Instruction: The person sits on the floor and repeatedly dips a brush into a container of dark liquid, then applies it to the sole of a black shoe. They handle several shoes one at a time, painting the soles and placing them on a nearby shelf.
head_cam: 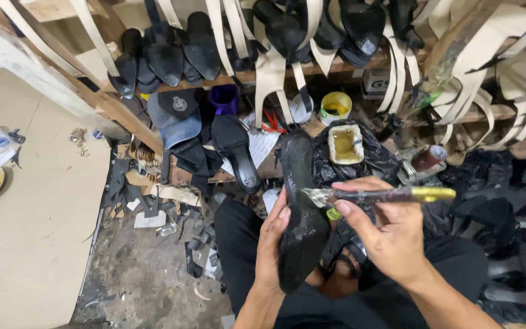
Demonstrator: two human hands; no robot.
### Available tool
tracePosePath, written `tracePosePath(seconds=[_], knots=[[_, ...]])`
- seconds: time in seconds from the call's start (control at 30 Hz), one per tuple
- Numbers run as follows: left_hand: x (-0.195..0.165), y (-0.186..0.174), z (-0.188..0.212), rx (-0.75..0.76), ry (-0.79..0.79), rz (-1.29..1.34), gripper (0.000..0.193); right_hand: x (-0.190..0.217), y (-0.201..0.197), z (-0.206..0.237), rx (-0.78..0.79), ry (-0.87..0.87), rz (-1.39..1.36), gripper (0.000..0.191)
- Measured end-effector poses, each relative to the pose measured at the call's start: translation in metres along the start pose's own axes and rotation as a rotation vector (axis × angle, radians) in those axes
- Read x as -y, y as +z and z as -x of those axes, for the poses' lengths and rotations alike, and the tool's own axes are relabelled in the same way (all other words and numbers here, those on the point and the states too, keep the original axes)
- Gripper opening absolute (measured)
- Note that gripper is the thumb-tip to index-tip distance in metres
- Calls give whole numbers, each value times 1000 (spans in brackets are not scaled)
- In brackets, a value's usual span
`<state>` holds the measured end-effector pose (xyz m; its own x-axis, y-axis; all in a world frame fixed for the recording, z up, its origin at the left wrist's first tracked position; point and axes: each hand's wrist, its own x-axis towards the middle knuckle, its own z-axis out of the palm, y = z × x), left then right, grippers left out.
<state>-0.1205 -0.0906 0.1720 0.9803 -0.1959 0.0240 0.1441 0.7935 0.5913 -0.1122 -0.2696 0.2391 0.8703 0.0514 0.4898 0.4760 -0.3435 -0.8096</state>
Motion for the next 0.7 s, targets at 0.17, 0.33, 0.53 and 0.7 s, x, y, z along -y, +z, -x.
tracePosePath(seconds=[0.17,0.33,0.53,0.7], knots=[[2,-6,2,29,69,-85,80,18,1,-4,108,-233,50,24],[1,-12,9,89,68,-64,86,19,-4,-7,101,-190,102,22],[-2,-3,14,93,16,-33,91,15,-10,-18,172,-244,105,21],[-1,1,14,95,5,-48,93,12,-7,-21,146,-237,92,20]])
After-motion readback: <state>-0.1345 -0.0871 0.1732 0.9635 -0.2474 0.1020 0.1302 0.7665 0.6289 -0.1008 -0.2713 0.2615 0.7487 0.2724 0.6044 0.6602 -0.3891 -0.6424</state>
